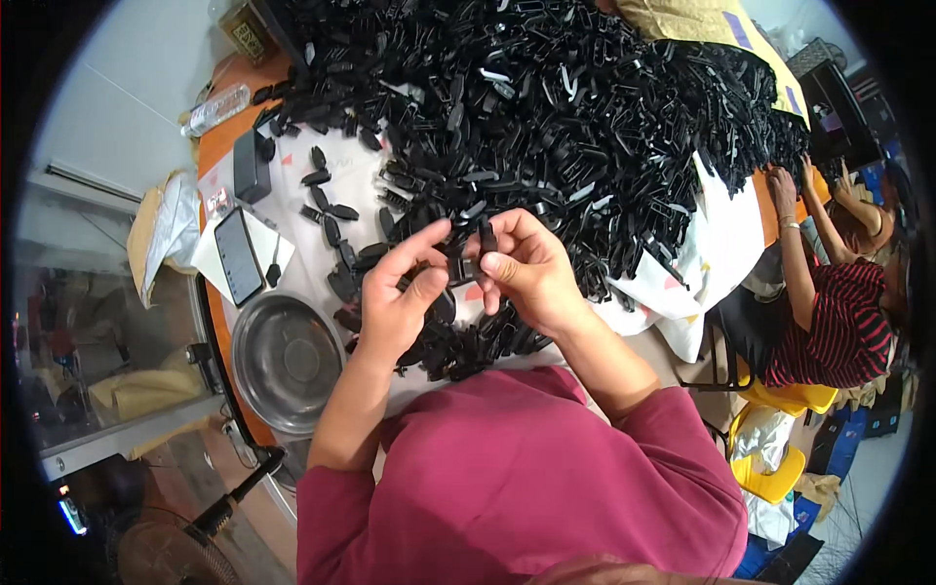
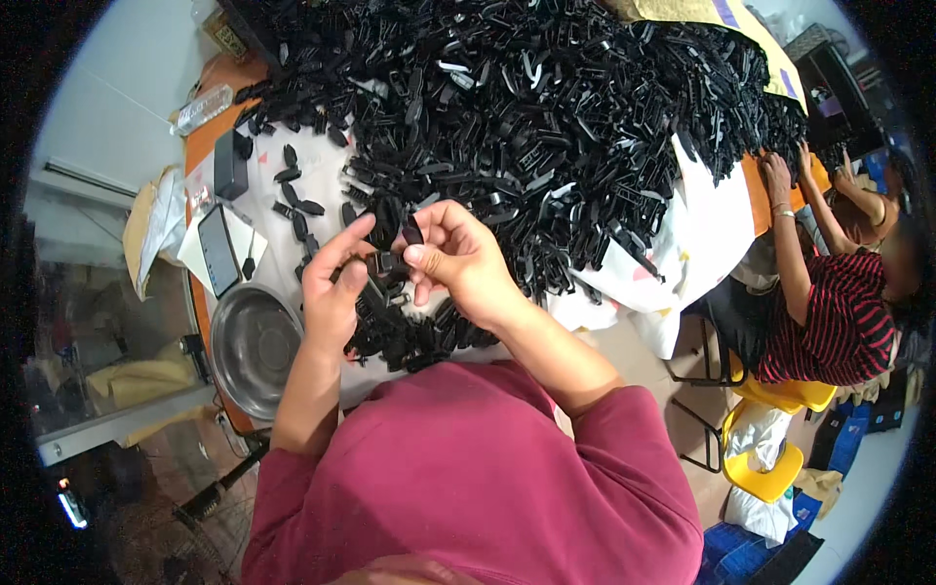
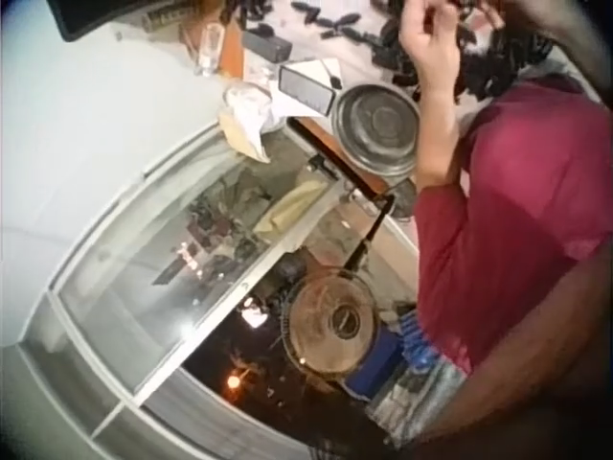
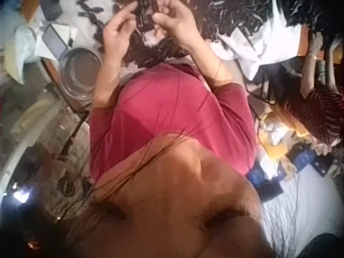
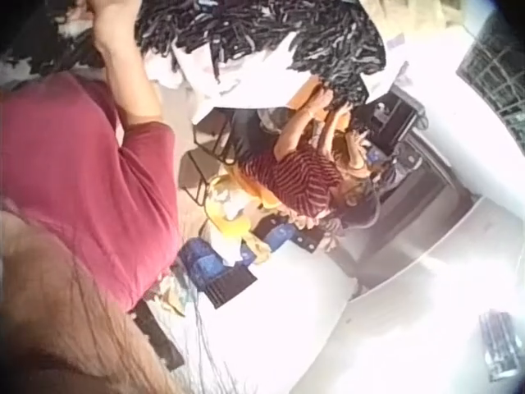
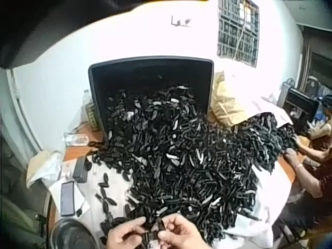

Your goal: Manually assemble black plastic components by snapping two pieces together and placing them in a bowl.

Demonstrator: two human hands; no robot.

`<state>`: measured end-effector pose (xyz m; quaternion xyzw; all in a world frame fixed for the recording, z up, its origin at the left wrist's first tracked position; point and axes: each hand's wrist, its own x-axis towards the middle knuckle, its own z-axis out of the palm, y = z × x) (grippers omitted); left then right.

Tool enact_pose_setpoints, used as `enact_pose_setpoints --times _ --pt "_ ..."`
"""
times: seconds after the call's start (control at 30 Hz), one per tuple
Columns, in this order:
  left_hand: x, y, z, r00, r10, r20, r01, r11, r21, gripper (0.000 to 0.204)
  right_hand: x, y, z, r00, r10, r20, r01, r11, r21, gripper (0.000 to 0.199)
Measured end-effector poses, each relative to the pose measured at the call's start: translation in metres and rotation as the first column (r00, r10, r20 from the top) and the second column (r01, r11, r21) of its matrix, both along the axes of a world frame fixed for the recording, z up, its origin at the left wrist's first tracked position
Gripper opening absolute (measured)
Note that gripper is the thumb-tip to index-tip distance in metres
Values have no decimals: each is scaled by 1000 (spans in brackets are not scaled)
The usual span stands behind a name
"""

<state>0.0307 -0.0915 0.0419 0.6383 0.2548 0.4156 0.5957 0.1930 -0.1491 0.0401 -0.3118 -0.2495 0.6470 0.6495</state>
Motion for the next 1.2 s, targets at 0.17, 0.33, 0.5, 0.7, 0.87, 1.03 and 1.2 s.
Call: enact_pose_setpoints --times 0.17,0.33,0.5,0.7,0.87,1.03,1.2 --pt "17 1 12 998 -57 24 55 995 89 39 2 -4 13 998 -22 -58 24 999 30 25" --pt "22 3 30 979 101 -176 -22 914 404 30 18 -14 26 540 -439 719 162 892 422 32" --pt "25 8 45 939 148 -310 45 841 540 29 33 -13 42 224 -570 791 -46 804 592 35" --pt "21 12 55 886 180 -427 144 769 622 29 39 -17 45 41 -577 815 -142 804 577 40" --pt "25 14 42 931 -146 -336 253 920 300 25 28 -28 30 288 -430 856 3 894 448 38" --pt "28 15 49 918 155 -366 113 781 615 26 40 -18 35 16 -569 822 -104 817 568 42" --pt "18 20 52 867 36 -497 275 797 538 29 35 -19 25 96 -509 855 -207 830 518 42"
